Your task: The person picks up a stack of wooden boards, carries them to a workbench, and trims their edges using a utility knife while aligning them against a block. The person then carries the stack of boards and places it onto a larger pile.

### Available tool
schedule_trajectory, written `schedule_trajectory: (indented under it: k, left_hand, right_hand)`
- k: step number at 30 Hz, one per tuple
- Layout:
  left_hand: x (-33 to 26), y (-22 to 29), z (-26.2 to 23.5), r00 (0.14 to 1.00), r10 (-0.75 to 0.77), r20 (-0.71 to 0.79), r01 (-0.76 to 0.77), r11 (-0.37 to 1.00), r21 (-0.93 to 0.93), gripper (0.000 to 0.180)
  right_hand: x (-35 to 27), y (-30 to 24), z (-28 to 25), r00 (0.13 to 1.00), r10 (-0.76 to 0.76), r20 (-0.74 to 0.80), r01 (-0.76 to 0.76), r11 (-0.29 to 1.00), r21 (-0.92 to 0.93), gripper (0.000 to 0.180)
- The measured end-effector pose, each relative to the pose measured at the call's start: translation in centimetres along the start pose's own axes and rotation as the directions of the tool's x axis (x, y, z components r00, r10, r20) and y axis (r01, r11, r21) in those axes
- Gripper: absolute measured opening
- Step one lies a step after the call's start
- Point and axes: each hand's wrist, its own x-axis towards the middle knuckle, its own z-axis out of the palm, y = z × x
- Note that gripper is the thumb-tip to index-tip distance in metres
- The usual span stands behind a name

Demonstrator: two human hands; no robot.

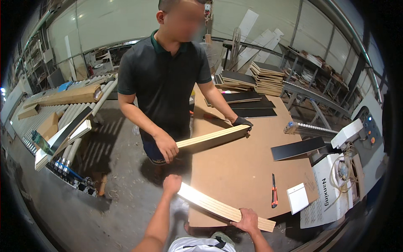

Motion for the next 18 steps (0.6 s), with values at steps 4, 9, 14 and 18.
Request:
schedule_trajectory:
  k: [4,9,14,18]
  left_hand:
    - [-0.4,-0.1,0.0,1.000,0.006,0.024,-0.007,0.999,0.042,0.035]
    - [0.4,-0.2,0.6,0.999,0.012,-0.034,-0.011,0.999,0.039,0.035]
    - [1.9,-1.9,0.9,0.998,0.060,-0.027,-0.059,0.998,0.038,0.034]
    - [1.2,0.4,0.2,0.999,0.036,0.018,-0.036,0.998,0.042,0.033]
  right_hand:
    - [-0.6,-0.1,0.2,1.000,0.006,-0.022,-0.006,1.000,-0.002,0.059]
    - [-0.2,0.5,0.9,0.997,-0.039,-0.073,0.043,0.998,0.049,0.054]
    - [0.5,1.2,1.1,0.984,-0.110,-0.144,0.122,0.989,0.083,0.058]
    - [0.4,0.8,0.1,0.999,-0.032,-0.033,0.034,0.997,0.063,0.060]
